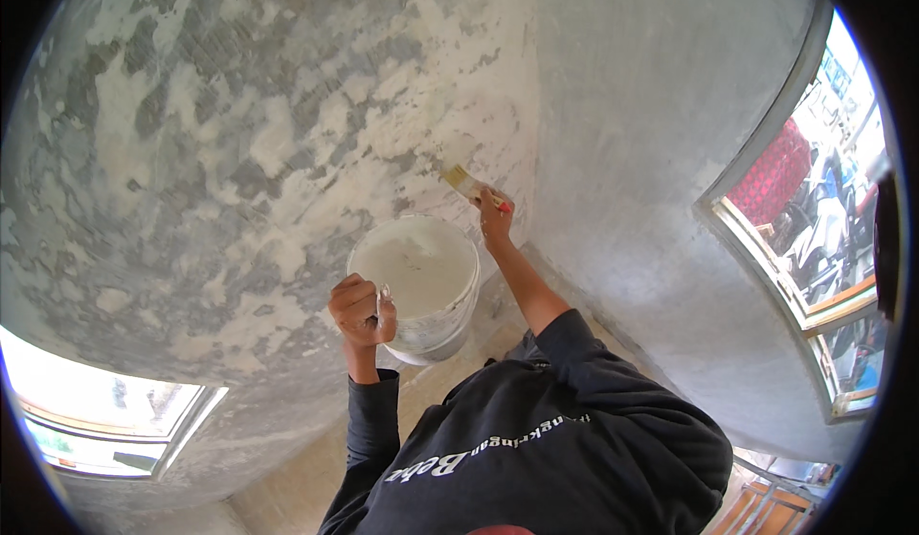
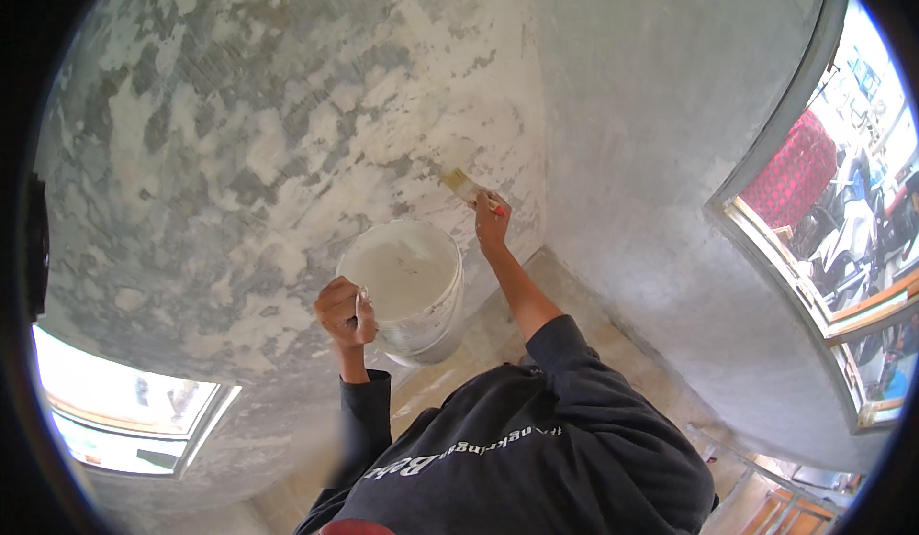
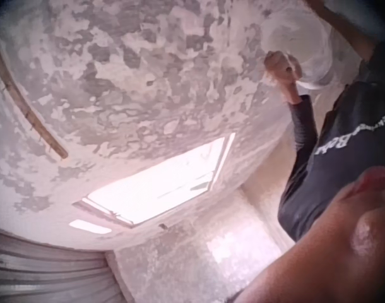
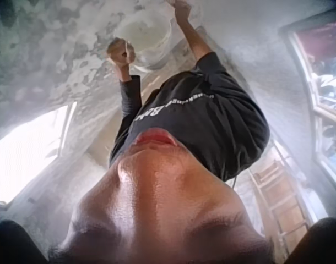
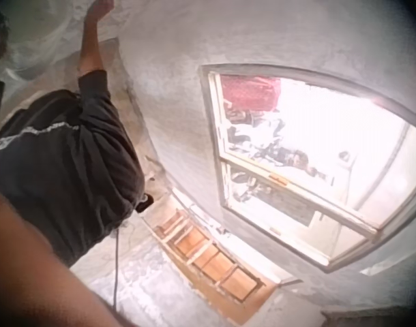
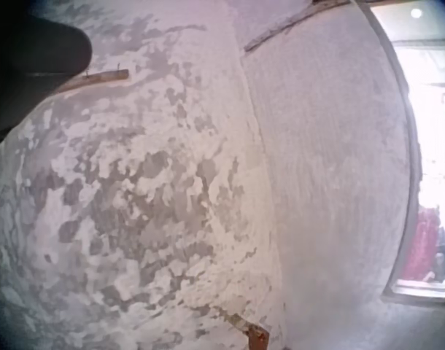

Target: The person paints the ceiling using a brush. They dip the brush into a bucket of white paint and apply it to the ceiling surface repeatedly.

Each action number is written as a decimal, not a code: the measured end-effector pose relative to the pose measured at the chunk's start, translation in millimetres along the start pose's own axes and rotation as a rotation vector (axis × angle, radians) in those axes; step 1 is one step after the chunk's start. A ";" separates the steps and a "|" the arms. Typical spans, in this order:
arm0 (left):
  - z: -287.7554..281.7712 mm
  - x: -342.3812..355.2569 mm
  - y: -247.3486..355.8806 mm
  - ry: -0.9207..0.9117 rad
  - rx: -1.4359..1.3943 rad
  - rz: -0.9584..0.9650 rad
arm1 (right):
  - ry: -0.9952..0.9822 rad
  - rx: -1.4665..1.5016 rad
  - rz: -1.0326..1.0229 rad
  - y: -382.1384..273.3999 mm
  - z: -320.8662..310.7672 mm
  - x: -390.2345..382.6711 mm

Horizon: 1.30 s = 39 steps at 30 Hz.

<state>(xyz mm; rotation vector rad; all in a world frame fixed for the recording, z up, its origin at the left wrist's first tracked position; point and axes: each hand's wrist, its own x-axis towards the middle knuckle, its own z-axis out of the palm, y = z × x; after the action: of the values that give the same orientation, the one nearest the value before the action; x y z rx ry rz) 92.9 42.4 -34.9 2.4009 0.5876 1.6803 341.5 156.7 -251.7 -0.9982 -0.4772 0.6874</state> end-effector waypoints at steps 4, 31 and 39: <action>-2.7 -5.1 1.6 0.011 -0.016 -0.008 | 0.048 -0.076 0.171 -0.8 10.0 -6.2; -17.3 -6.7 0.6 -0.027 0.015 0.005 | 0.019 0.163 0.132 -19.0 29.3 -41.4; -13.7 -3.5 3.0 -0.039 -0.008 -0.002 | -0.148 0.061 0.141 -43.5 52.2 -39.8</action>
<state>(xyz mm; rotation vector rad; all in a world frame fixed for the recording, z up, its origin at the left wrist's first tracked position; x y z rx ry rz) 79.9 36.9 -31.9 2.4206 0.5768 1.6283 293.0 143.5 -191.1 -0.9337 -0.5151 0.9022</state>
